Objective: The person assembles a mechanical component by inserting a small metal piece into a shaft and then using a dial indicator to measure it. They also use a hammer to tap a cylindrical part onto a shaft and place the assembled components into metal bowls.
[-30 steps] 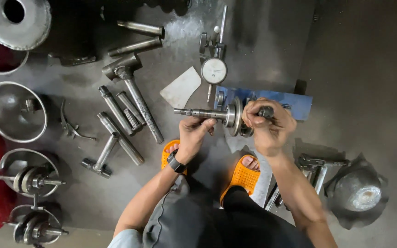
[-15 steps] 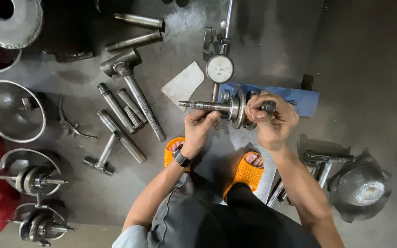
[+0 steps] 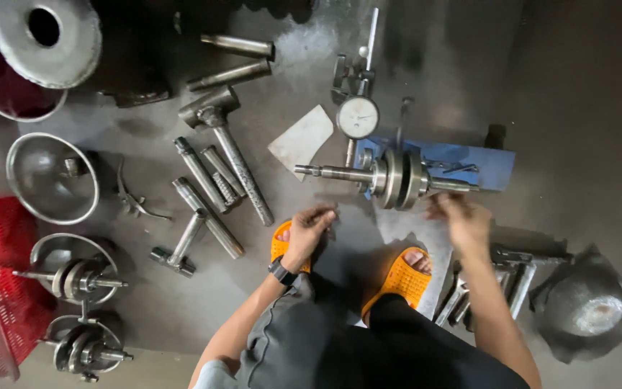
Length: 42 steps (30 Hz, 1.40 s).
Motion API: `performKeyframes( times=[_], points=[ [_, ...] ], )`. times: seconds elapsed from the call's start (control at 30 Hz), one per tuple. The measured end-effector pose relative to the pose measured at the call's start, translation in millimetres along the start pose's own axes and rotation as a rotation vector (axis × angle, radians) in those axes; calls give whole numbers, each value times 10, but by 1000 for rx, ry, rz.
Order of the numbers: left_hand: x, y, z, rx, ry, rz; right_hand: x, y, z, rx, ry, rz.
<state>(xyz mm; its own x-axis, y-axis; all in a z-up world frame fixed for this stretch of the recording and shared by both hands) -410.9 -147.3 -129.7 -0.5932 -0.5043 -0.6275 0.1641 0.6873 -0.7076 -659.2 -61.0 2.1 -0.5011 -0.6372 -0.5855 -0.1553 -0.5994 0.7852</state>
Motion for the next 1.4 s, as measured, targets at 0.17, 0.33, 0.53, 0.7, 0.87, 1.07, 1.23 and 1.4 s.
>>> performKeyframes(
  times=[0.17,0.33,0.53,0.7,0.87,1.07,1.23,1.4],
  points=[
    [-93,204,88,-56,2,36,43,-167,388,289,-364,-304],
    [-56,182,32,-7,142,70,374,-201,245,-7,199,-41],
    [-69,80,3,44,143,121,376,-108,270,29,246,135],
    [-53,126,14,37,179,99,375,-180,384,-167,205,111],
    [-20,177,39,25,174,129,298,-190,285,-88,133,-282],
    [430,-513,298,609,-4,-236,382,-469,419,-40,137,-186],
    [1005,-1416,262,916,-73,-697,398,-287,414,-147,173,9],
    [1770,-1567,-142,1253,224,-631,430,-312,485,-260,158,127]
  ],
)
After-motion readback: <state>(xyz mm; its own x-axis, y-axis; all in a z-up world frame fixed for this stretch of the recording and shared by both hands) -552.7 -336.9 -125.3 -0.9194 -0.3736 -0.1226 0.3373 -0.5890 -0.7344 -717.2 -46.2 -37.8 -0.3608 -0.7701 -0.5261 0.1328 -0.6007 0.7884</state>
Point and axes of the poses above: each hand's wrist, its own x-axis towards the middle knuckle, its own z-axis out of the back of the hand, y = z × x, the point moved 10 cm from there along x, towards the middle knuckle, and after that the axes turned 13 degrees about y, right-handed, at the moved point
